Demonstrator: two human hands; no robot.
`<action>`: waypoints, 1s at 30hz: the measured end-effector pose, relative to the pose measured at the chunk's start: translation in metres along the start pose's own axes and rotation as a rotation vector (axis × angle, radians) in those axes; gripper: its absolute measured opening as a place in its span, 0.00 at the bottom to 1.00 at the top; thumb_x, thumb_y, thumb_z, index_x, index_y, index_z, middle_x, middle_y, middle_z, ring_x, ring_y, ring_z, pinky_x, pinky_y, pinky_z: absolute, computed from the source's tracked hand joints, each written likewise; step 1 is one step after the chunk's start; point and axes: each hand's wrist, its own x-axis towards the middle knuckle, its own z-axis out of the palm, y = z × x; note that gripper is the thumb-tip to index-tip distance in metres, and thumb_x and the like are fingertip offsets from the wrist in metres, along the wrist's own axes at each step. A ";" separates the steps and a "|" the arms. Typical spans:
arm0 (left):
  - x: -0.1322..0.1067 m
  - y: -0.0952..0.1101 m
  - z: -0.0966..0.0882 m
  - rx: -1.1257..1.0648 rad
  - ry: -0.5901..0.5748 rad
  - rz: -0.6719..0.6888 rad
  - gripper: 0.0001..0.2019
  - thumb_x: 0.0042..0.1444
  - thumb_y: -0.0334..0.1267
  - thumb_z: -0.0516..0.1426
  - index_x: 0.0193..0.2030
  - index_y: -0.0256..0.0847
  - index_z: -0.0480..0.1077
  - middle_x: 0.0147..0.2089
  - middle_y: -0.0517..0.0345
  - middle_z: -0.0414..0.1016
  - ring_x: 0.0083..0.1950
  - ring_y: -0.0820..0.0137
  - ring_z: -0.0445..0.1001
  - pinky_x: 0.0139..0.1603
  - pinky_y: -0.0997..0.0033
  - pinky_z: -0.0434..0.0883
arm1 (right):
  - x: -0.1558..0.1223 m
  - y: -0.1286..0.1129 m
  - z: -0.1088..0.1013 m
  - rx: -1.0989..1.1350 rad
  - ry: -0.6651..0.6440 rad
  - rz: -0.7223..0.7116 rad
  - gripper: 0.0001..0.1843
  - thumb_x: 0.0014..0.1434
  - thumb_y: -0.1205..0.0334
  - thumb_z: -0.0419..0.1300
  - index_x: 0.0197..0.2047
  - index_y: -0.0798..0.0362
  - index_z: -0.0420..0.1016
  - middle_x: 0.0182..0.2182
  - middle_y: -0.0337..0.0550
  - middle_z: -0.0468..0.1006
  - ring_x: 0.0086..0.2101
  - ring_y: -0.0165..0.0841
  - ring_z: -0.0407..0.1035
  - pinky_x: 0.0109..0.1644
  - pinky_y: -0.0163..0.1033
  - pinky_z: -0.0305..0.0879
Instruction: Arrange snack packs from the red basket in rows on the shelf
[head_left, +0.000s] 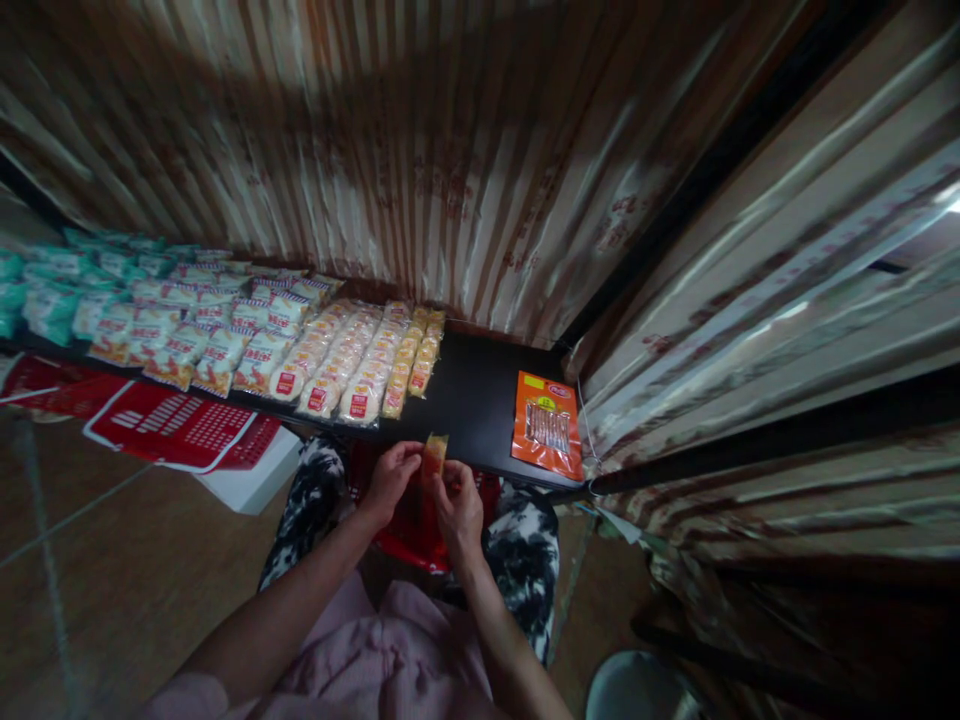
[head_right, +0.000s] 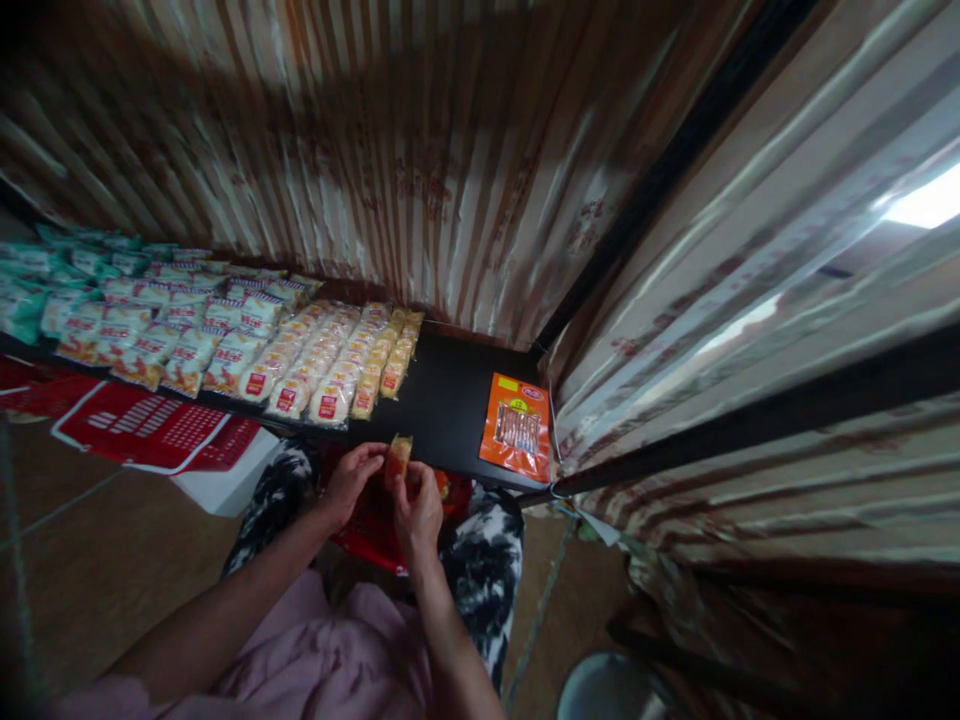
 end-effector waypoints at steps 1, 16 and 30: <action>0.002 0.001 0.000 0.013 0.005 0.014 0.09 0.45 0.33 0.57 0.36 0.37 0.72 0.37 0.53 0.77 0.38 0.67 0.73 0.40 0.71 0.69 | 0.003 -0.002 0.000 -0.020 -0.001 -0.003 0.14 0.56 0.51 0.53 0.37 0.53 0.69 0.30 0.41 0.73 0.30 0.32 0.67 0.37 0.36 0.64; 0.025 0.016 0.004 0.127 0.114 0.235 0.09 0.44 0.26 0.56 0.34 0.40 0.72 0.37 0.54 0.76 0.41 0.67 0.73 0.46 0.69 0.70 | 0.057 -0.013 0.017 0.034 0.009 -0.088 0.22 0.55 0.54 0.53 0.52 0.53 0.66 0.36 0.43 0.77 0.34 0.34 0.70 0.40 0.38 0.66; 0.033 0.009 0.004 0.200 0.122 0.342 0.13 0.43 0.23 0.56 0.35 0.41 0.74 0.50 0.50 0.73 0.56 0.60 0.68 0.58 0.60 0.65 | 0.084 -0.016 0.035 0.035 -0.019 -0.095 0.20 0.56 0.54 0.51 0.50 0.53 0.67 0.37 0.43 0.77 0.36 0.34 0.71 0.40 0.37 0.65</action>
